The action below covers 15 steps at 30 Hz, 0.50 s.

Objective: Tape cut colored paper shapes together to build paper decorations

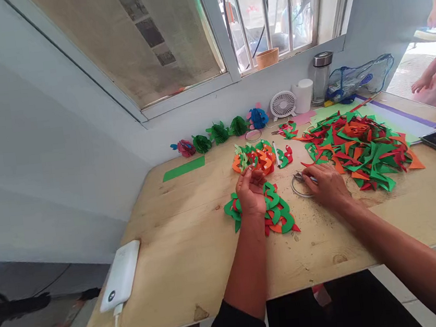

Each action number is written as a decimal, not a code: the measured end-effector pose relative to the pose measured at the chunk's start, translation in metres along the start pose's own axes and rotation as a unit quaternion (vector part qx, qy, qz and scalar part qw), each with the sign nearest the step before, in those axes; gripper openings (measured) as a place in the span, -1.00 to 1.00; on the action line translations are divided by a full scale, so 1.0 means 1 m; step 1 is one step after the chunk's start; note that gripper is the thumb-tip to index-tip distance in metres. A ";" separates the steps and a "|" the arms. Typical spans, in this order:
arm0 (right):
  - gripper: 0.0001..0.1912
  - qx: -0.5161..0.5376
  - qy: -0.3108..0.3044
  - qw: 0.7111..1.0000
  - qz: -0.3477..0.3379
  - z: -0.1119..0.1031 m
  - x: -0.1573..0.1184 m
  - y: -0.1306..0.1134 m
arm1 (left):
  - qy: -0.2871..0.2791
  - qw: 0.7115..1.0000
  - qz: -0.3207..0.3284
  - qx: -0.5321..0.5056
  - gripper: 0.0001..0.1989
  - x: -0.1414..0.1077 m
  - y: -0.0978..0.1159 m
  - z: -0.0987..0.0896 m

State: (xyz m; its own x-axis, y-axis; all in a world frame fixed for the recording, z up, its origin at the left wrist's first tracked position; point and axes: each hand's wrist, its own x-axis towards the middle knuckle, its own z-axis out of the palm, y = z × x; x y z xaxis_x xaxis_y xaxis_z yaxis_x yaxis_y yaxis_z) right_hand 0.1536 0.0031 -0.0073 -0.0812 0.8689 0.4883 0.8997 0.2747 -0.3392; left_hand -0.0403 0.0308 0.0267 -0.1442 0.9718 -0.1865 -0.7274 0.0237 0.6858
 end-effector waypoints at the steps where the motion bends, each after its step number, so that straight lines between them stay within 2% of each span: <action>1: -0.80 0.002 0.007 1.000 -0.006 0.001 0.000 0.000 | 0.011 1.000 0.001 -0.003 -0.74 0.000 0.003 0.000; 5: -0.82 0.010 0.014 0.999 -0.029 0.003 -0.001 -0.001 | 0.028 0.999 0.029 0.008 -0.73 -0.001 0.013 -0.005; 8: -0.82 0.024 0.009 0.999 -0.033 0.005 -0.003 -0.005 | 0.032 0.996 0.068 0.048 -0.73 -0.002 0.011 -0.013; 12: -0.84 0.064 -0.032 0.997 -0.026 0.008 -0.004 -0.015 | 0.036 0.987 0.113 0.104 -0.75 -0.002 0.000 -0.024; 15: -0.84 0.078 -0.076 0.994 -0.022 0.007 -0.002 -0.023 | 0.022 0.986 0.117 0.120 -0.75 -0.002 -0.008 -0.028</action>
State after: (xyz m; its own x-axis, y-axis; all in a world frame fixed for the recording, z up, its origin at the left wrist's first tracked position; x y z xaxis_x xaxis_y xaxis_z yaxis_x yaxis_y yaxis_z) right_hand 0.1298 -0.0024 -0.0060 -0.1942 0.9035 0.3822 0.8172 0.3645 -0.4465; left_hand -0.0533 0.0222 0.0016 -0.3219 0.9463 -0.0291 -0.4916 -0.1408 0.8594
